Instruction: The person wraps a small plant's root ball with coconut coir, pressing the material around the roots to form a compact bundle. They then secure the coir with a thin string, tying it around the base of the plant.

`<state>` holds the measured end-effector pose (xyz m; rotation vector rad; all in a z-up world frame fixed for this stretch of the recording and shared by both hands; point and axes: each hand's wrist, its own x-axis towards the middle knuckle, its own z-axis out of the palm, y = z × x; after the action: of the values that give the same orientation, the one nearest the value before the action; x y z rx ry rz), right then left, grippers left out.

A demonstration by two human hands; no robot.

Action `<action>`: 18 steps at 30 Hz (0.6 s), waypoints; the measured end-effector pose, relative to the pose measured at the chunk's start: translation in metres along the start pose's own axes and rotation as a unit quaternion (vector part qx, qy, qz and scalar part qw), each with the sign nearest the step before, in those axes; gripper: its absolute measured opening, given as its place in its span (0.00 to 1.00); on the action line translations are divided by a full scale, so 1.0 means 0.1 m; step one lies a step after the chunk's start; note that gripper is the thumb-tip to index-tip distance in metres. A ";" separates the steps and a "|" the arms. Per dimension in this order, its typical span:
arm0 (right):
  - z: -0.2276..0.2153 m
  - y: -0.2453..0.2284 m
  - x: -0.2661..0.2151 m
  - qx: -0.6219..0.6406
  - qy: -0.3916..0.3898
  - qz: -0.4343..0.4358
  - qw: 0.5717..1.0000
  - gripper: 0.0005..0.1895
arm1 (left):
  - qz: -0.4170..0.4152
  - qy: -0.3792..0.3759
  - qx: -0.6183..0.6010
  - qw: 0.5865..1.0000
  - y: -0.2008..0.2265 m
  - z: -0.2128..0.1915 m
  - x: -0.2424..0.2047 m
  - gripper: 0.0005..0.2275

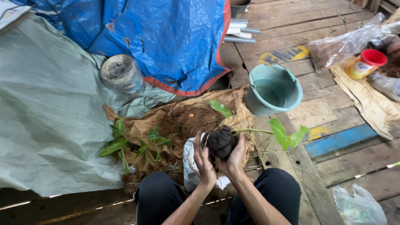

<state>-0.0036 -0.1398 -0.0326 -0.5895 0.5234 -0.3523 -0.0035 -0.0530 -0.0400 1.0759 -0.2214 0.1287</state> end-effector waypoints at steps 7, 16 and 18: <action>-0.08 0.24 -0.27 -0.462 -0.126 -0.228 0.848 0.34 | -0.101 0.044 0.104 0.989 -0.34 -0.29 -0.03 0.25; 0.26 0.07 -0.40 -0.479 -0.229 -0.364 0.765 0.43 | -0.104 0.146 -0.103 0.978 -0.44 -0.65 0.14 0.22; 0.25 0.08 -0.39 -0.439 -0.230 -0.320 0.808 0.43 | -0.134 0.155 -0.174 0.963 -0.49 -0.64 0.14 0.21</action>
<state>-0.0206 -0.1053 -0.0055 -1.7293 -0.0481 -0.5800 0.0278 -0.0199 -0.1077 0.7129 0.1806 0.0104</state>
